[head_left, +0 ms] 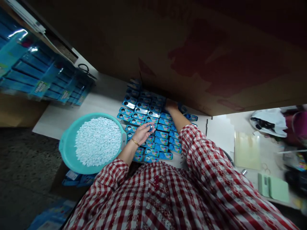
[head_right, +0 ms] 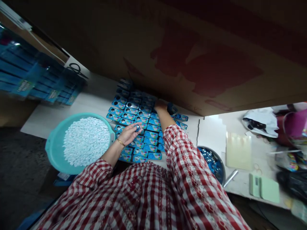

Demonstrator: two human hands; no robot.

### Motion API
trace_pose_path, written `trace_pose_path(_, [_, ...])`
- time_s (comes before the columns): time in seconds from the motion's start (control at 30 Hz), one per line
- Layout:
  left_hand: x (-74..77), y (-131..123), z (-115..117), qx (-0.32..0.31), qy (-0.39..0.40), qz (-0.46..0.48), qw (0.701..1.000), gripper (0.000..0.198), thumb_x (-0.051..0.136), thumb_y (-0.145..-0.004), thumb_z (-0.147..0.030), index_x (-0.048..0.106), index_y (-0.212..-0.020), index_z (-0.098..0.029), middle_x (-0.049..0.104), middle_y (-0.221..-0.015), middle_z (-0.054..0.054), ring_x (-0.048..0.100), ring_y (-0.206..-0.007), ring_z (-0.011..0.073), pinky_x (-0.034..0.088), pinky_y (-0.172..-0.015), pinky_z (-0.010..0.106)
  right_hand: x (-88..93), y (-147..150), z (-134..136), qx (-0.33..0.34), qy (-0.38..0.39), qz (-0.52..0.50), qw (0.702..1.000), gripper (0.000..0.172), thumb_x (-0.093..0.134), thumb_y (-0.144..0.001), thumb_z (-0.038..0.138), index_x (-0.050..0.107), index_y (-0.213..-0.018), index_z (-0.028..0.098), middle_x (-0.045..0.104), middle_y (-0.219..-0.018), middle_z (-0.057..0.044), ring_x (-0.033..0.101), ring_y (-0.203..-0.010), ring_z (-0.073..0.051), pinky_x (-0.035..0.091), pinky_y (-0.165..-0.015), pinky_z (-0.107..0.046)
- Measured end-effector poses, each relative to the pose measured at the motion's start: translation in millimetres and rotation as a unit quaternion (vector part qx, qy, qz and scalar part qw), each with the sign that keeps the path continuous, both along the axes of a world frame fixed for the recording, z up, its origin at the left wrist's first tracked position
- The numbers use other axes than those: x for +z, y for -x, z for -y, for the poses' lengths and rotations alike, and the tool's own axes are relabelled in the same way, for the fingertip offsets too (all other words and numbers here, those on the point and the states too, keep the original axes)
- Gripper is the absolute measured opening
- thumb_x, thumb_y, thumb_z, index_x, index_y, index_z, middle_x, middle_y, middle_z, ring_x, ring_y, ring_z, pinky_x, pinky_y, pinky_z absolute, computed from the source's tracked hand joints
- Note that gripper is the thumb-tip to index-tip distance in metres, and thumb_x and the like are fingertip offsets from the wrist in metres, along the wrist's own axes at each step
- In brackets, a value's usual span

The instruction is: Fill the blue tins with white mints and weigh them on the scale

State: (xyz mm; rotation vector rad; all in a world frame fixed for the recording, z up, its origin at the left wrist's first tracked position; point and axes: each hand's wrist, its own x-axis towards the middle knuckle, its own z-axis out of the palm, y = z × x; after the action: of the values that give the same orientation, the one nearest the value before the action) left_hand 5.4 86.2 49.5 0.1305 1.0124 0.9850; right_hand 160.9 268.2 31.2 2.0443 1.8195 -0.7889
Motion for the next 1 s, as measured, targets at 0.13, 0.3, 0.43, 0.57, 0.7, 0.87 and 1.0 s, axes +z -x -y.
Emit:
trace_pose_path(0.13, [-2.9, -4, -4, 0.025, 0.023, -0.049, 0.998, 0.009, 0.067, -0.072, -0.009, 0.064, -0.08, -0.012, 0.063, -0.068, 0.001, 0.062, -0.063, 0.0086, 0.05, -0.059, 0.019, 9.6, -5, 9, -0.001, -0.01, -0.007, 1.0, 0.038, 0.061, -0.08, 0.022, 0.06, -0.117, 0.012, 0.061, -0.119, -0.019, 0.058, -0.112, -0.029, 0.048, -0.088, -0.038])
trace_pose_path(0.3, [-12.4, -11, -9, 0.062, 0.054, -0.159, 0.984, 0.019, 0.074, -0.065, -0.011, 0.06, -0.078, -0.012, 0.059, -0.062, -0.001, 0.057, -0.052, 0.0085, 0.041, -0.046, 0.018, 20.9, 2, 72, 0.03, -0.077, -0.119, 0.989, 0.029, 0.055, -0.086, 0.032, 0.062, -0.113, 0.023, 0.067, -0.11, -0.005, 0.062, -0.104, -0.019, 0.048, -0.088, -0.03])
trace_pose_path(0.43, [-15.3, -19, -13, 0.069, 0.057, -0.159, 0.983, 0.018, 0.075, -0.063, -0.01, 0.06, -0.074, -0.012, 0.058, -0.056, -0.002, 0.053, -0.05, 0.007, 0.038, -0.046, 0.017, 23.1, 10, 120, 0.034, 0.0, -0.35, 0.936, 0.026, 0.051, -0.087, 0.037, 0.068, -0.1, 0.022, 0.072, -0.086, -0.001, 0.067, -0.076, -0.014, 0.053, -0.07, -0.023])
trace_pose_path(0.57, [-10.0, -26, -14, 0.065, 0.055, -0.081, 0.993, 0.019, 0.074, -0.062, -0.007, 0.06, -0.075, -0.012, 0.064, -0.065, 0.001, 0.058, -0.057, 0.007, 0.042, -0.052, 0.017, 31.0, 10, 120, 0.05, 0.038, -0.389, 0.919, 0.021, 0.057, -0.084, 0.033, 0.069, -0.096, 0.021, 0.071, -0.077, 0.0, 0.067, -0.066, -0.012, 0.053, -0.063, -0.022])
trace_pose_path(0.7, [-5.7, -21, -17, 0.067, 0.046, -0.058, 0.995, 0.017, 0.073, -0.066, -0.012, 0.063, -0.08, -0.012, 0.065, -0.068, 0.002, 0.058, -0.057, 0.0064, 0.042, -0.051, 0.016, 38.4, 2, 86, 0.085, 0.026, -0.349, 0.933, 0.014, 0.063, -0.077, 0.021, 0.069, -0.089, 0.019, 0.071, -0.074, 0.002, 0.066, -0.065, -0.012, 0.052, -0.067, -0.022])
trace_pose_path(0.87, [-2.5, 1, -18, 0.094, 0.015, -0.033, 0.995, 0.016, 0.07, -0.07, -0.019, 0.066, -0.083, -0.011, 0.064, -0.073, 0.003, 0.06, -0.066, 0.0088, 0.045, -0.054, 0.017, 32.9, -18, 19, 0.054, -0.097, -0.137, 0.984, 0.031, 0.047, -0.083, 0.009, 0.065, -0.107, 0.015, 0.066, -0.114, -0.009, 0.06, -0.108, -0.019, 0.043, -0.094, -0.03])
trace_pose_path(1.0, [-0.4, 13, -13, 0.079, 0.025, -0.006, 0.997, 0.022, 0.063, -0.07, -0.012, 0.067, -0.092, -0.011, 0.066, -0.083, 0.006, 0.063, -0.076, 0.0128, 0.048, -0.061, 0.021, 18.1, -20, -17, 0.064, -0.09, -0.043, 0.993, 0.029, 0.053, -0.082, 0.012, 0.065, -0.108, 0.01, 0.063, -0.116, -0.018, 0.056, -0.114, -0.023, 0.041, -0.096, -0.034])
